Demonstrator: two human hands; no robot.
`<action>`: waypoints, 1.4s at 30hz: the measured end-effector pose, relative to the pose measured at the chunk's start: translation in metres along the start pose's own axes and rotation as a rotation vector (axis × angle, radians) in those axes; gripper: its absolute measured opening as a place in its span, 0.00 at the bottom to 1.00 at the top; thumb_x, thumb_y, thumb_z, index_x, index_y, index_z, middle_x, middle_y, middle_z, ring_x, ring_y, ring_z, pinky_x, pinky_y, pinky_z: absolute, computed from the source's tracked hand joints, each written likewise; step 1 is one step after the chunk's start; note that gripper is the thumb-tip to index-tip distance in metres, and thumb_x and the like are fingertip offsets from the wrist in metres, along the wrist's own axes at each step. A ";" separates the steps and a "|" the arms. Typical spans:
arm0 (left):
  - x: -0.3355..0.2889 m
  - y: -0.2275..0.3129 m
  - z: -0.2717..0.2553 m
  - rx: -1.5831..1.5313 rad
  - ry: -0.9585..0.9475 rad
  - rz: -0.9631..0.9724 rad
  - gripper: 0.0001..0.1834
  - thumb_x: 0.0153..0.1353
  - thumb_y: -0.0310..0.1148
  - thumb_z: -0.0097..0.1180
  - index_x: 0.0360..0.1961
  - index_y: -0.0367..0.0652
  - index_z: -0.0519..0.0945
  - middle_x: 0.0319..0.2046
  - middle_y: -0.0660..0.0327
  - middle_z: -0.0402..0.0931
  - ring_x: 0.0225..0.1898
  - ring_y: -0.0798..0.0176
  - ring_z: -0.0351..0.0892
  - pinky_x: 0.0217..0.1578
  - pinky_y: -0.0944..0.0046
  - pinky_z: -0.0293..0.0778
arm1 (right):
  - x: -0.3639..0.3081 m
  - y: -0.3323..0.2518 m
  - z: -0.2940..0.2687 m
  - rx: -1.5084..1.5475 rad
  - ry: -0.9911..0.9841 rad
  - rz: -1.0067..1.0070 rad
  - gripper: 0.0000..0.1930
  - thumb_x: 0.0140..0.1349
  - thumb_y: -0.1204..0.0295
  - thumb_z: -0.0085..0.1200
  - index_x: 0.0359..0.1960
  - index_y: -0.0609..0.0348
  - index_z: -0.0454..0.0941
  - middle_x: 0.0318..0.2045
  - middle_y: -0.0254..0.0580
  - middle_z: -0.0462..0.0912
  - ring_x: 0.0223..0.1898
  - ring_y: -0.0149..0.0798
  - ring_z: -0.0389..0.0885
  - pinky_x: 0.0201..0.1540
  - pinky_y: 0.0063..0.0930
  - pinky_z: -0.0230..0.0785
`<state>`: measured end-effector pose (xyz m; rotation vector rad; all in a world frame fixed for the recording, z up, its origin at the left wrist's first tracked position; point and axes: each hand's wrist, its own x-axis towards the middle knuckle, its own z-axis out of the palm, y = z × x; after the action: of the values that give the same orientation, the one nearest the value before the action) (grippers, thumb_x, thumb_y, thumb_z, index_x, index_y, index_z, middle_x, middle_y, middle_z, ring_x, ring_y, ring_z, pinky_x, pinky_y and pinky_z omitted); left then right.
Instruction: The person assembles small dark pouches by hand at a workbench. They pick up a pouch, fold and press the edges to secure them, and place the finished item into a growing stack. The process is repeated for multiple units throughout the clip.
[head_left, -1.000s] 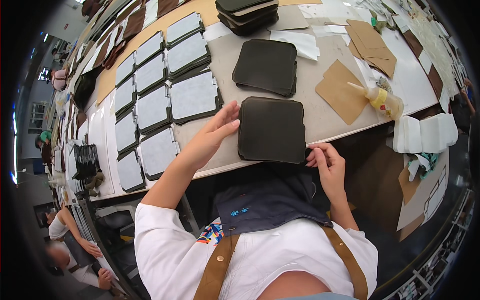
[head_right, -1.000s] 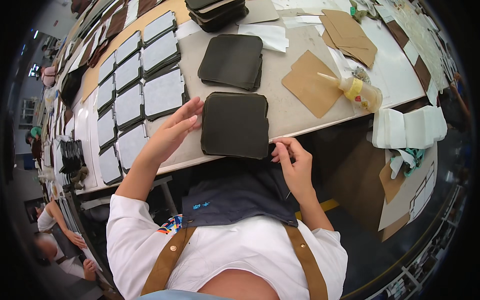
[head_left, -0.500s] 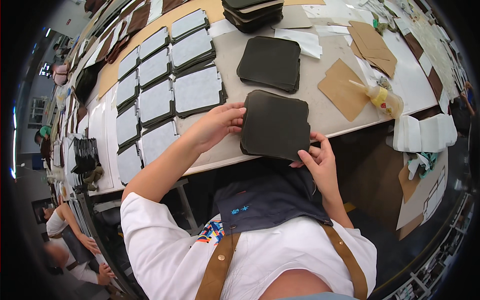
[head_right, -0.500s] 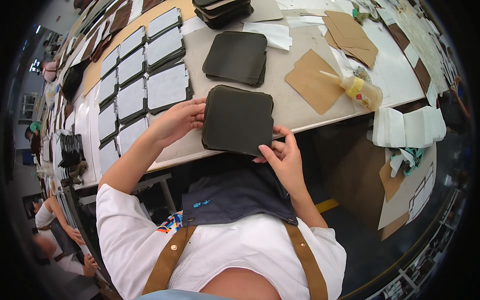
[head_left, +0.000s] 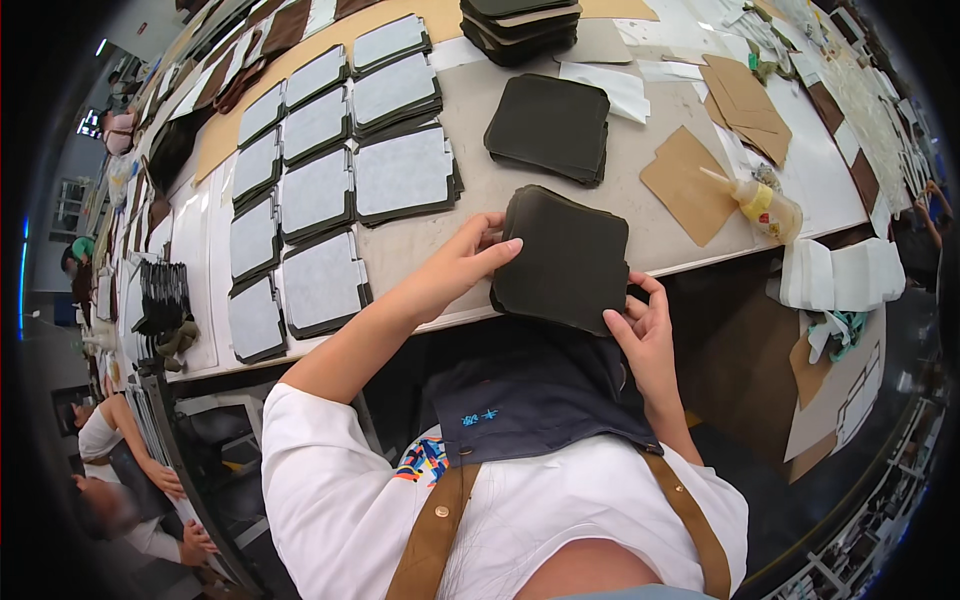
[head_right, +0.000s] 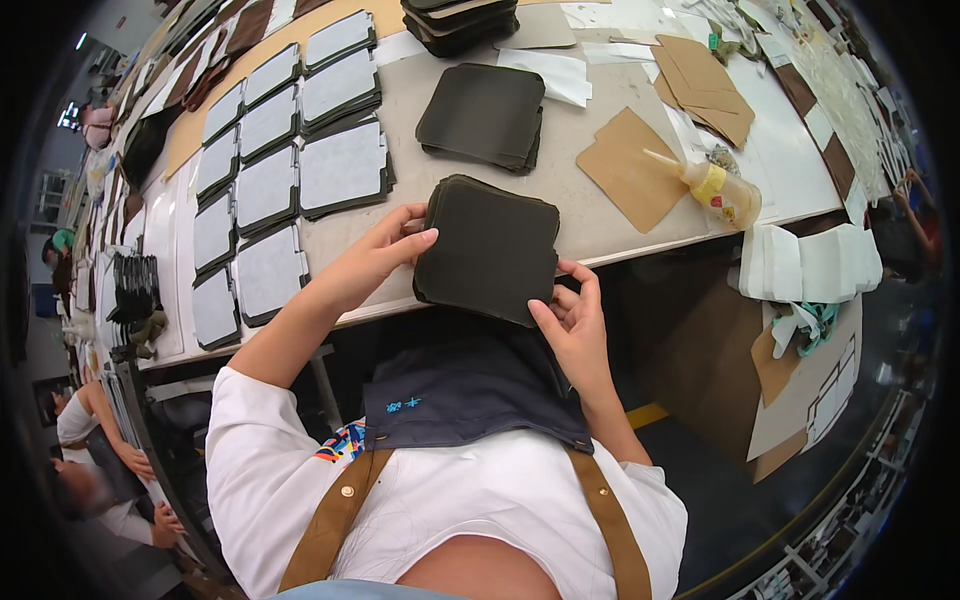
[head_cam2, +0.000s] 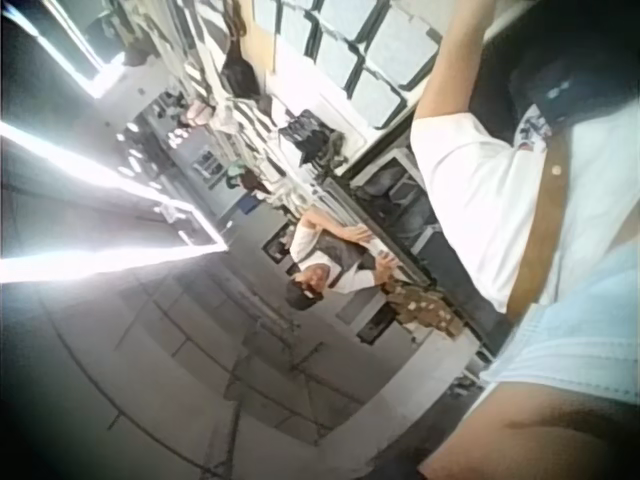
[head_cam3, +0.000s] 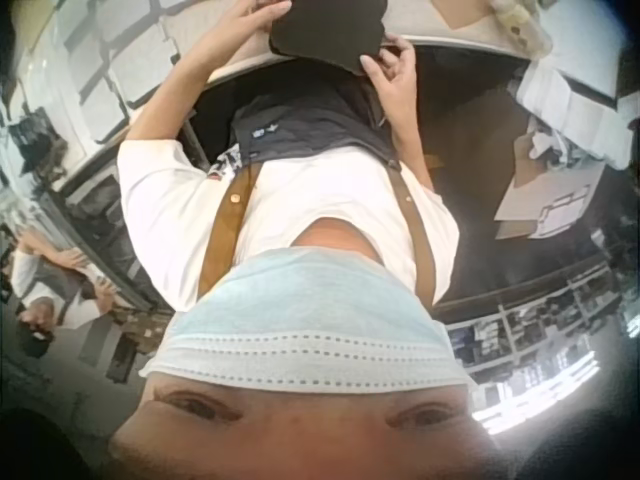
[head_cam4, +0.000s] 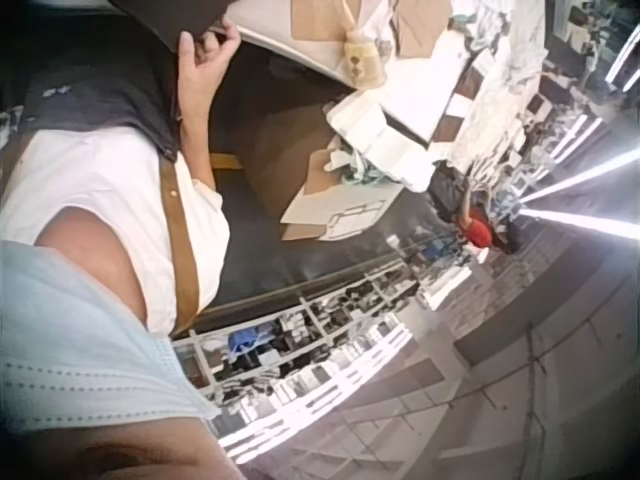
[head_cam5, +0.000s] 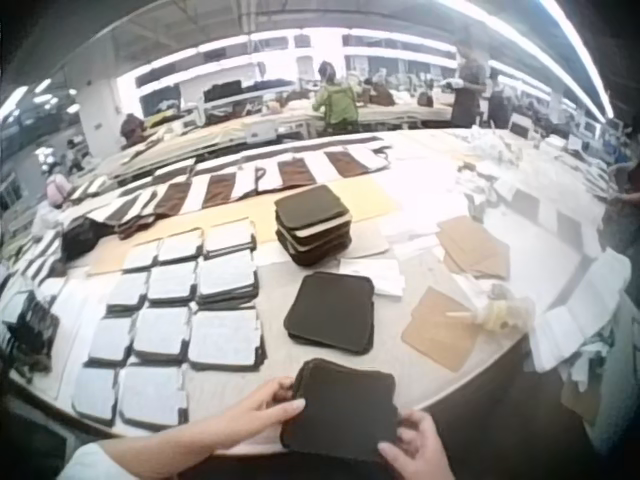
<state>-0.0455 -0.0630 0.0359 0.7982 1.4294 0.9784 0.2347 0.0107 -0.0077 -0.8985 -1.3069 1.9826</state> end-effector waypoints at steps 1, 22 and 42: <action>-0.002 0.005 0.000 -0.031 -0.022 -0.049 0.34 0.75 0.45 0.56 0.74 0.40 0.61 0.61 0.58 0.74 0.61 0.64 0.73 0.67 0.60 0.63 | -0.002 -0.002 0.001 0.010 0.001 0.012 0.27 0.70 0.82 0.56 0.66 0.63 0.57 0.51 0.49 0.83 0.52 0.32 0.82 0.59 0.25 0.73; 0.006 -0.027 0.044 0.143 0.355 0.844 0.51 0.64 0.31 0.66 0.80 0.42 0.45 0.67 0.48 0.65 0.70 0.55 0.65 0.70 0.54 0.60 | 0.054 -0.037 0.019 -0.605 -0.017 -0.577 0.28 0.59 0.84 0.65 0.62 0.59 0.72 0.55 0.45 0.81 0.55 0.36 0.81 0.60 0.30 0.71; 0.031 -0.016 0.067 -0.139 0.583 0.856 0.22 0.69 0.35 0.65 0.58 0.39 0.71 0.48 0.60 0.76 0.49 0.68 0.75 0.54 0.65 0.72 | 0.074 -0.011 0.033 -0.141 0.003 -0.459 0.26 0.58 0.78 0.73 0.55 0.60 0.71 0.47 0.37 0.82 0.52 0.29 0.79 0.56 0.26 0.72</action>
<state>0.0191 -0.0337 0.0091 1.1028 1.4764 2.0729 0.1655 0.0538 -0.0030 -0.5935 -1.5079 1.5489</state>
